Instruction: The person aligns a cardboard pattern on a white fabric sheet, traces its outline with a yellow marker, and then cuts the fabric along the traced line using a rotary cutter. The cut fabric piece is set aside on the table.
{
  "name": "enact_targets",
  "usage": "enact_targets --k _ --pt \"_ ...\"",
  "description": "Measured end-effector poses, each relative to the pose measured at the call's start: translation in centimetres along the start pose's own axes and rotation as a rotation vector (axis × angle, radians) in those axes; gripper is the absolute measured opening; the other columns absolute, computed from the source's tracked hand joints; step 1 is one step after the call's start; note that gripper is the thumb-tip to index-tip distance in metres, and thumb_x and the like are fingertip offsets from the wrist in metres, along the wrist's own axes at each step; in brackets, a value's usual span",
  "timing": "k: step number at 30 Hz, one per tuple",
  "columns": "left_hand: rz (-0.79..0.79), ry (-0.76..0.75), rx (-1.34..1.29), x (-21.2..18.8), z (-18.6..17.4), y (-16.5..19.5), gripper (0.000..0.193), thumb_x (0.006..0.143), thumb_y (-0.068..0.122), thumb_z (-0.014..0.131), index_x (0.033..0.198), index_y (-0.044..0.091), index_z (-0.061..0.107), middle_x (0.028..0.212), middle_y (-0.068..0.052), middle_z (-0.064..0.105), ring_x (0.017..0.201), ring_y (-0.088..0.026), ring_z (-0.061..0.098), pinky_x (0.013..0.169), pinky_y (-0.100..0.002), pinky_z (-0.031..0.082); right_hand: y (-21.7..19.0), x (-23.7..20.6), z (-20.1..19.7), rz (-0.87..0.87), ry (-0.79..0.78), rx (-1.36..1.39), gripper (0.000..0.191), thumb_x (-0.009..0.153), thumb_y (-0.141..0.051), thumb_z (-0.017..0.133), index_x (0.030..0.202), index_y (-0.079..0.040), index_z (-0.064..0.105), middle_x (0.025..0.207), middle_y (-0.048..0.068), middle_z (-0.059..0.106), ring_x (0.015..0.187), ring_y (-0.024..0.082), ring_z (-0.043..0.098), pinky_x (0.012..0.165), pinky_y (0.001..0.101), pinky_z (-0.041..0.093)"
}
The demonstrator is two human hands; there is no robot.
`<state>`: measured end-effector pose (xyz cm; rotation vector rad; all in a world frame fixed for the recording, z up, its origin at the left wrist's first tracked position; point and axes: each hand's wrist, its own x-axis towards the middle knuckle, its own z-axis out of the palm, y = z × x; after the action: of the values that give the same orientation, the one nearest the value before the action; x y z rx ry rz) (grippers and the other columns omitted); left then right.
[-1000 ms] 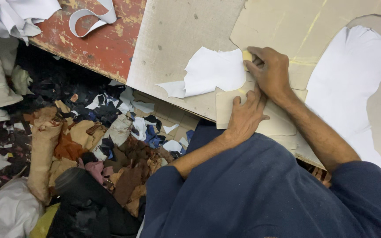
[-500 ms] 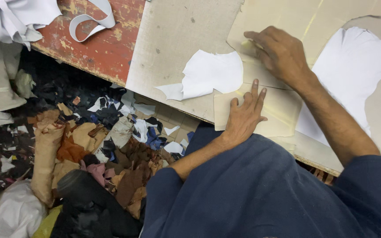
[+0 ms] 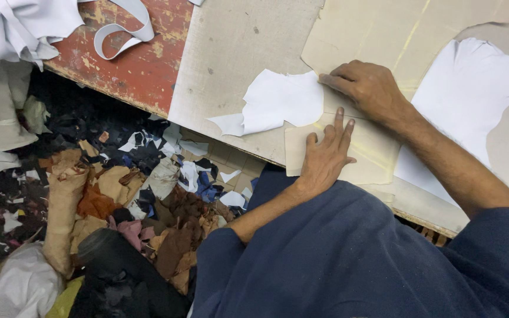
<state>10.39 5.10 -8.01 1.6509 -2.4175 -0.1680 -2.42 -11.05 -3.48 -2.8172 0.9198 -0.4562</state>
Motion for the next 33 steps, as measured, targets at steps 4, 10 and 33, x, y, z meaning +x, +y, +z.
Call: enact_targets --k 4,10,33 --pt "-0.007 -0.008 -0.016 0.0 -0.2 0.0 0.092 0.082 0.060 0.073 0.153 0.006 0.050 0.165 -0.022 0.035 0.115 -0.024 0.049 0.090 -0.043 0.044 -0.3 0.0 0.0 -0.006 -0.001 0.013 0.028 0.098 -0.009 0.068 0.126 -0.011 0.075 0.110 0.007 0.075 0.098 0.023 0.072 0.074 0.0355 0.060" --pt "-0.004 -0.040 0.012 0.2 -0.6 0.1 0.093 0.081 0.060 0.074 0.153 0.005 0.050 0.163 -0.022 0.037 0.113 -0.024 0.052 0.087 -0.045 0.045 -0.3 -0.2 1.0 -0.036 0.006 -0.028 0.030 0.094 -0.007 0.069 0.123 -0.010 0.075 0.111 0.006 0.075 0.097 0.021 0.071 0.075 0.0337 0.061" --pt "0.065 -0.068 0.028 1.0 -1.2 0.6 0.091 0.084 0.056 0.075 0.152 0.002 0.048 0.162 -0.029 0.033 0.116 -0.030 0.055 0.082 -0.043 0.044 -4.9 -18.7 -3.7 1.070 0.530 0.369 0.039 0.103 0.001 0.065 0.142 -0.006 0.063 0.111 0.013 0.059 0.088 0.014 0.063 0.064 0.0254 0.058"
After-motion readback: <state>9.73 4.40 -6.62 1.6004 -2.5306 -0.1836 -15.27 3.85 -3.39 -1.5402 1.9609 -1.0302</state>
